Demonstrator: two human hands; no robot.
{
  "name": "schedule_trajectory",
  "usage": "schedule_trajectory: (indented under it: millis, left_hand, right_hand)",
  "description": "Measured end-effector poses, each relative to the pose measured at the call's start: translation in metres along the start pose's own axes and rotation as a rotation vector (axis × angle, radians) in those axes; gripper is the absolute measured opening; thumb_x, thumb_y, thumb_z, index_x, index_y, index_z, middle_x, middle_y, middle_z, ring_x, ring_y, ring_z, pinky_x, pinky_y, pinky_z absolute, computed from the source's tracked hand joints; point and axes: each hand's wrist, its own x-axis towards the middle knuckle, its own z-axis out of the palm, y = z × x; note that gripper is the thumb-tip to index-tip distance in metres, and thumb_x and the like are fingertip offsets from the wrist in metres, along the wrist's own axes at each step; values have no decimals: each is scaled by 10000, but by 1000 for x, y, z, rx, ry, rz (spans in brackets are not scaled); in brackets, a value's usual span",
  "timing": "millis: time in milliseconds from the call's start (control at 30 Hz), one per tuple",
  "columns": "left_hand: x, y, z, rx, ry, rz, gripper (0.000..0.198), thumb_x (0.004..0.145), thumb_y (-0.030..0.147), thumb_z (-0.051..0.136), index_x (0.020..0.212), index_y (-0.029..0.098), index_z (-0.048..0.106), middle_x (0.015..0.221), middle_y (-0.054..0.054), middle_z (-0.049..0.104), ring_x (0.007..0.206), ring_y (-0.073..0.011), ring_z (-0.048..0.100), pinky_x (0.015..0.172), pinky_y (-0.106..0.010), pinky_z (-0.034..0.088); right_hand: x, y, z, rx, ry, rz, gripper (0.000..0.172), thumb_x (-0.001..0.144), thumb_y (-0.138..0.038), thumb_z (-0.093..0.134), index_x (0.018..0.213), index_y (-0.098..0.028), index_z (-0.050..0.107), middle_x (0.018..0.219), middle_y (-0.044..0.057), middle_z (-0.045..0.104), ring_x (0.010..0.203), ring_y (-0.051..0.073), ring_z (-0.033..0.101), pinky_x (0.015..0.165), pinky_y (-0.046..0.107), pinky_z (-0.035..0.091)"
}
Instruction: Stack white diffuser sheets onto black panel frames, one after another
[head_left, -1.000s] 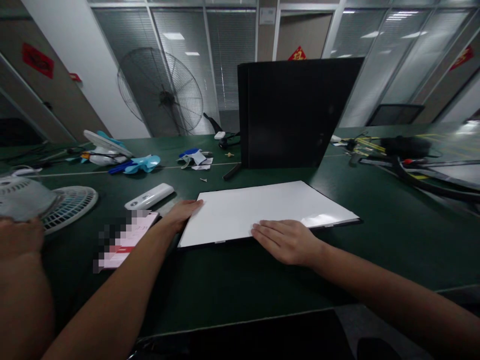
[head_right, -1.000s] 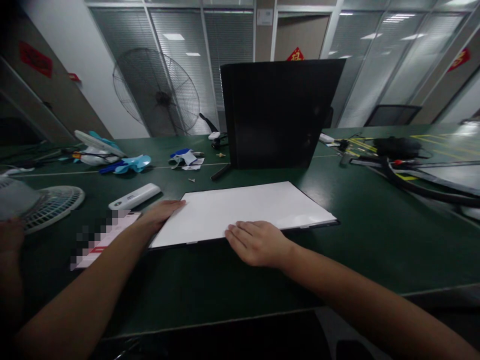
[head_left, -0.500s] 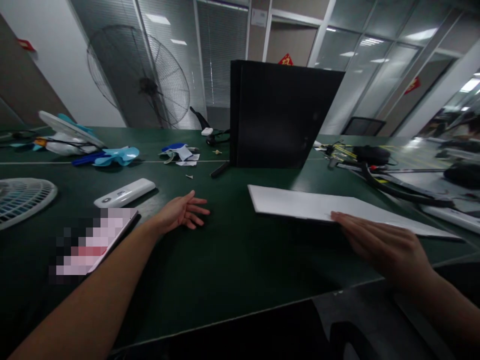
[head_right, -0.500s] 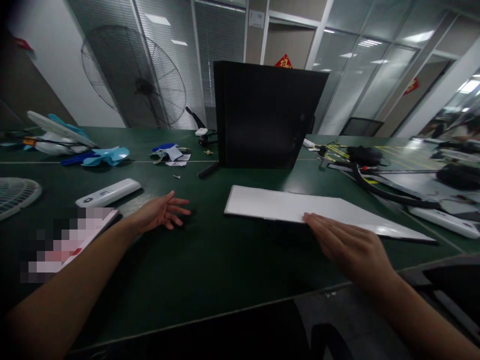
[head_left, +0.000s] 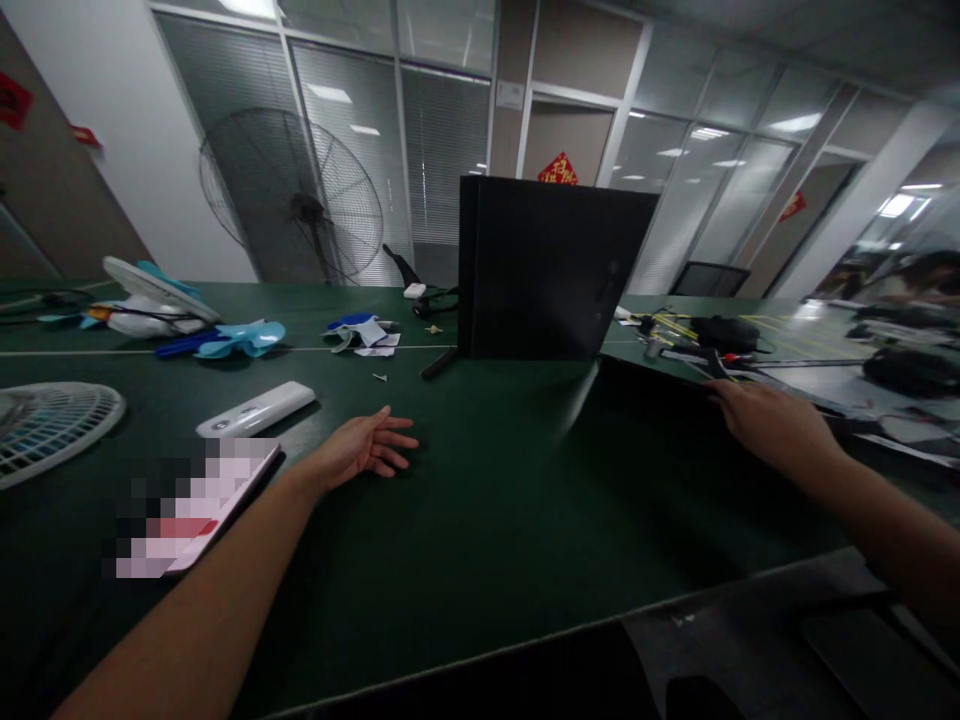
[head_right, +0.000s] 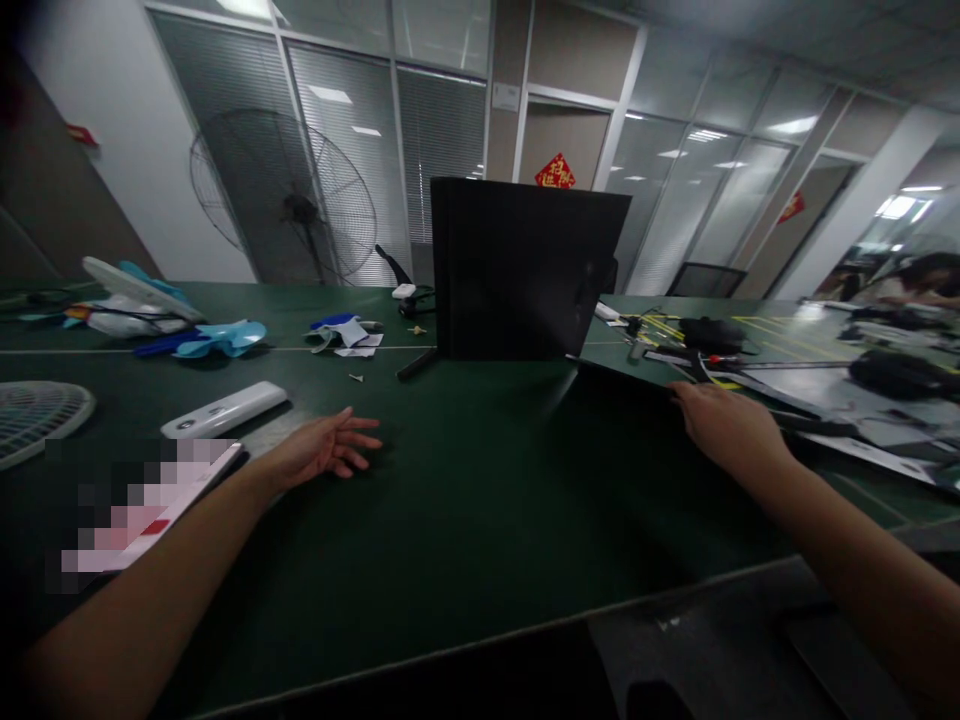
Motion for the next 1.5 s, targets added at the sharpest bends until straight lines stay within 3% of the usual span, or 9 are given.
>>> schedule_trajectory:
  millis: [133, 233, 333, 533, 833, 1000, 1067, 1300, 1500]
  left_hand:
    - [5, -3, -1, 36, 199, 136, 528, 1013, 516, 532, 1370, 145, 647, 1106, -160, 803, 741, -216, 759, 652, -362, 612]
    - [12, -8, -8, 161, 390, 244, 465, 972, 461, 566, 1266, 124, 692, 975, -127, 802, 696, -198, 738, 619, -322, 583]
    - [18, -11, -16, 279, 483, 302, 442, 934, 473, 586, 1178, 132, 727, 952, -117, 800, 741, -208, 750, 613, -304, 571]
    - [21, -16, -23, 420, 492, 331, 437, 927, 483, 570, 1166, 162, 746, 975, -109, 816, 801, -225, 775, 635, -311, 585]
    - [26, -23, -31, 487, 466, 365, 462, 930, 497, 560, 1206, 169, 732, 993, -112, 819, 838, -238, 782, 659, -315, 587]
    - [26, -22, -31, 484, 468, 364, 452, 926, 482, 547, 1201, 172, 726, 980, -105, 821, 827, -234, 784, 652, -310, 578]
    - [26, -22, -31, 486, 467, 364, 447, 923, 481, 548, 1200, 178, 725, 974, -99, 822, 830, -233, 785, 652, -308, 575]
    - [27, -22, -30, 464, 468, 364, 443, 899, 474, 583, 1192, 180, 736, 975, -102, 823, 817, -236, 776, 651, -317, 571]
    - [25, -19, -28, 381, 476, 327, 452, 888, 465, 600, 1201, 165, 729, 993, -115, 816, 810, -232, 768, 634, -312, 567]
  right_hand:
    - [18, 14, 5, 16, 147, -76, 360, 1068, -233, 499, 1271, -78, 752, 1314, 261, 645, 1173, 308, 633, 967, 405, 473]
    - [26, 19, 5, 21, 155, -57, 391, 1076, -238, 483, 1331, -70, 727, 1194, 235, 683, 1050, 284, 651, 901, 396, 471]
    - [33, 22, 4, -4, 123, -36, 457, 1114, -282, 394, 1358, -51, 705, 1149, 236, 717, 994, 278, 663, 854, 400, 449]
    - [52, 37, 0, -22, 201, -31, 453, 1109, -316, 427, 1325, -58, 731, 1326, 258, 644, 1099, 284, 627, 890, 386, 438]
    - [75, 61, -16, -21, 36, 120, 570, 1132, -441, 330, 1419, -97, 682, 1188, 241, 734, 993, 301, 673, 847, 414, 410]
    - [81, 65, -16, -45, 59, 86, 418, 1089, -268, 482, 1370, -46, 696, 1341, 256, 670, 1127, 287, 637, 969, 375, 413]
    - [79, 65, -17, -55, 83, 66, 412, 1088, -280, 495, 1370, -61, 701, 1375, 242, 657, 1141, 280, 623, 976, 371, 413]
    - [65, 39, -45, -12, 141, 18, 409, 1097, -338, 519, 1335, -82, 732, 1307, 210, 719, 1098, 275, 662, 915, 393, 434]
    - [32, -27, -62, 68, 192, -163, 360, 1093, -285, 517, 1325, -96, 718, 1248, 199, 747, 979, 253, 731, 834, 378, 500]
